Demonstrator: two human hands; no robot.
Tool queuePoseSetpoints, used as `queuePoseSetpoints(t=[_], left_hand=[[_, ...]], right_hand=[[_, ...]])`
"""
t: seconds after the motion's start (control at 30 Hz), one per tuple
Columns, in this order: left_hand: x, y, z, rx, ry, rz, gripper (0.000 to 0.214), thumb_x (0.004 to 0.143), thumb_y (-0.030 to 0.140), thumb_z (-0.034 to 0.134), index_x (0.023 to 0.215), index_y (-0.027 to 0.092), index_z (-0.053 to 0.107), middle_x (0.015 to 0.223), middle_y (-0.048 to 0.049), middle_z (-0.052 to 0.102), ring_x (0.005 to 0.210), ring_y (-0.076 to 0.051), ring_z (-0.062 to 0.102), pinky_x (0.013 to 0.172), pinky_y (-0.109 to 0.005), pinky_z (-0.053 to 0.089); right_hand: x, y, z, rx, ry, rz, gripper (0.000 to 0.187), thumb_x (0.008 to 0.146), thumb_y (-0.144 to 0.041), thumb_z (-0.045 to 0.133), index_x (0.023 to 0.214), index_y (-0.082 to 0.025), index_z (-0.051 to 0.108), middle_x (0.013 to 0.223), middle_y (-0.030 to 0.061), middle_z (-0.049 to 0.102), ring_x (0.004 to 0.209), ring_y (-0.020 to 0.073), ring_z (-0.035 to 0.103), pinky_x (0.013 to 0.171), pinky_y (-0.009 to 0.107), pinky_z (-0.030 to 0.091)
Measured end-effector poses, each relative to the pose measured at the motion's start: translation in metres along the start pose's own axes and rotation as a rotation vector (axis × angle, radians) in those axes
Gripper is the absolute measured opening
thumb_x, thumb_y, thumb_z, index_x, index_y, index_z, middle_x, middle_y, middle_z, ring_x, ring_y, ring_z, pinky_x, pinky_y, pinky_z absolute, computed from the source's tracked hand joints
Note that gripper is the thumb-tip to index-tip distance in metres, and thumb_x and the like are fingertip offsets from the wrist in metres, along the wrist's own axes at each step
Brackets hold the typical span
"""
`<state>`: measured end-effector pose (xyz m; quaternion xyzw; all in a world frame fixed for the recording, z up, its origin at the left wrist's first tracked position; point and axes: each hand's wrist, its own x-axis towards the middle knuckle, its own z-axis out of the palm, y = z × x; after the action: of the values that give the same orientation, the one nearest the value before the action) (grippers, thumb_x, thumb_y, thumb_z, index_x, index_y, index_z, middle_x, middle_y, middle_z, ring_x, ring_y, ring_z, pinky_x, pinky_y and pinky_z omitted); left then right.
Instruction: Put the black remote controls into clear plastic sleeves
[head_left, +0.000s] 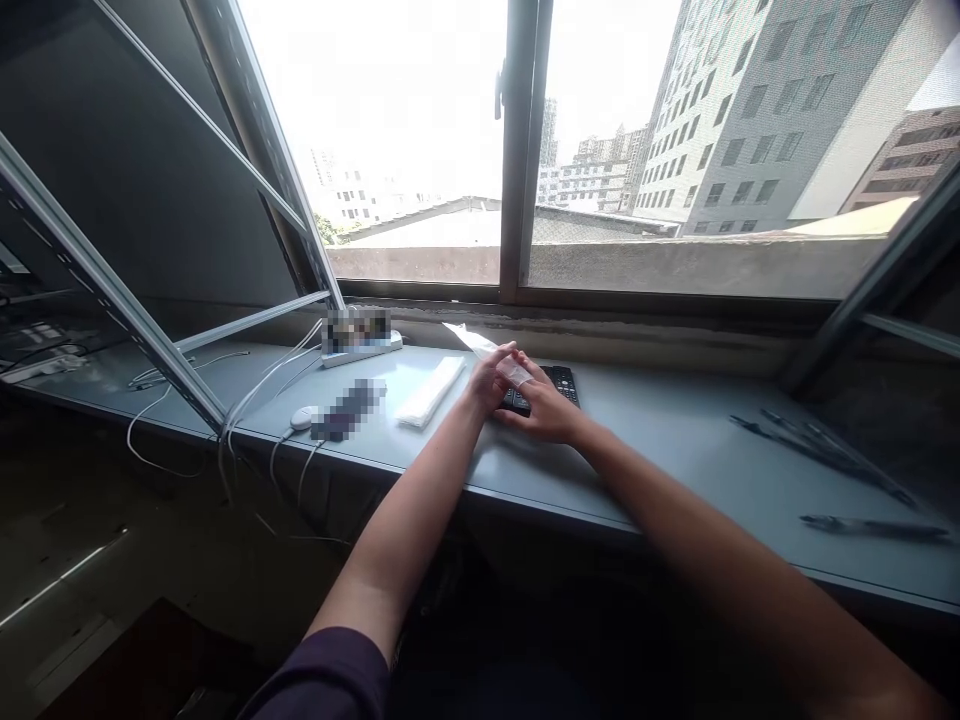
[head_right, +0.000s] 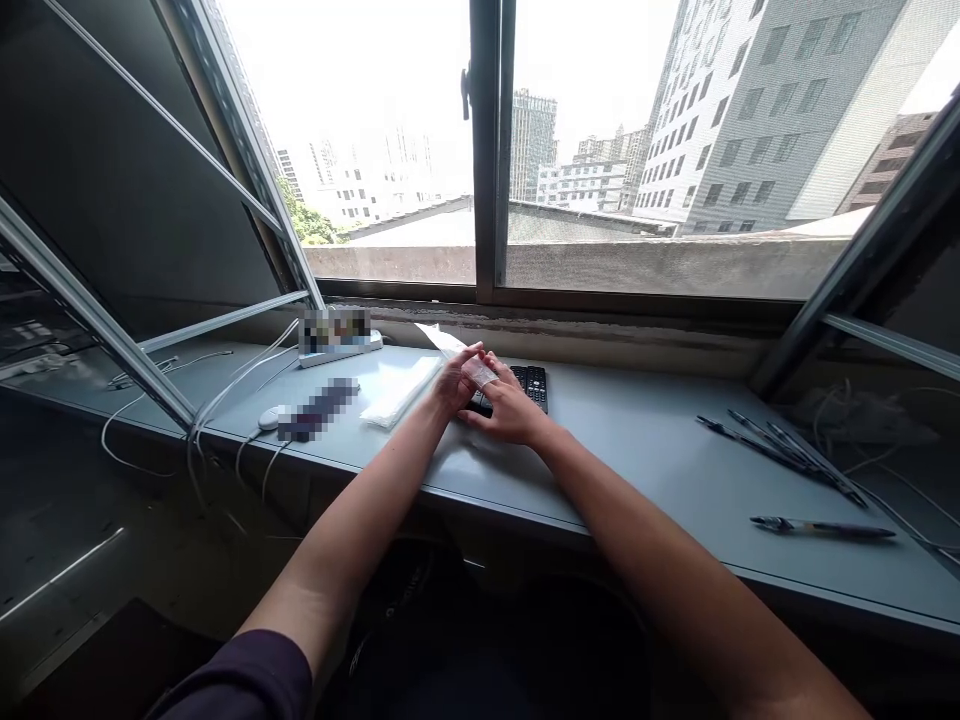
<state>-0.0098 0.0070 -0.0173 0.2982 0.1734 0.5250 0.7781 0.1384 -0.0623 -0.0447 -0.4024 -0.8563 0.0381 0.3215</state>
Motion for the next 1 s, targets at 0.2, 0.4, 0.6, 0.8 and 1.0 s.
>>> queuePoseSetpoints(t=[0.2,0.4,0.6,0.8,1.0], left_hand=[[0.0,0.002,-0.002,0.006,-0.001,-0.015,0.023,0.088,0.024,0.091,0.087,0.017,0.07,0.082,-0.0034,0.076,0.069,-0.014,0.073,0.075,-0.027,0.056],[-0.001,0.001,0.001,0.038,-0.05,-0.052,0.019,0.091,0.024,0.088,0.085,0.016,0.071,0.08,-0.0039,0.076,0.067,-0.014,0.072,0.076,-0.026,0.056],[0.006,-0.004,-0.004,0.014,-0.028,-0.011,0.019,0.092,0.025,0.087,0.087,0.015,0.072,0.08,-0.0043,0.076,0.066,-0.014,0.073,0.076,-0.028,0.057],[0.008,-0.003,-0.007,-0.035,-0.019,0.006,0.017,0.091,0.02,0.087,0.089,0.014,0.071,0.082,-0.0043,0.075,0.068,-0.013,0.073,0.078,-0.027,0.058],[0.006,0.004,-0.003,-0.128,0.076,0.069,0.015,0.091,0.013,0.083,0.089,0.017,0.069,0.076,-0.0005,0.071,0.066,-0.012,0.069,0.074,-0.024,0.056]], right_hand=[[-0.001,0.0,0.001,-0.036,-0.017,-0.015,0.082,0.102,-0.057,0.073,0.173,-0.025,0.049,0.185,0.0077,0.031,0.175,0.0402,0.006,0.14,0.064,0.018],[0.0,-0.003,-0.001,-0.055,-0.038,0.022,0.086,0.102,-0.058,0.072,0.174,-0.018,0.046,0.184,0.0119,0.032,0.175,0.0407,0.008,0.141,0.061,0.016],[0.001,-0.004,-0.001,-0.059,-0.061,0.035,0.103,0.101,-0.058,0.072,0.181,-0.013,0.025,0.185,0.0178,0.026,0.175,0.041,0.007,0.141,0.062,0.014],[0.0,-0.002,0.0,-0.026,-0.008,0.002,0.101,0.1,-0.055,0.076,0.18,-0.015,0.029,0.186,0.0189,0.023,0.175,0.0408,0.011,0.14,0.062,0.018],[0.001,-0.011,-0.004,0.018,0.08,-0.092,0.085,0.1,-0.046,0.078,0.173,-0.018,0.043,0.176,0.0196,0.046,0.172,0.0395,0.025,0.137,0.063,0.03]])
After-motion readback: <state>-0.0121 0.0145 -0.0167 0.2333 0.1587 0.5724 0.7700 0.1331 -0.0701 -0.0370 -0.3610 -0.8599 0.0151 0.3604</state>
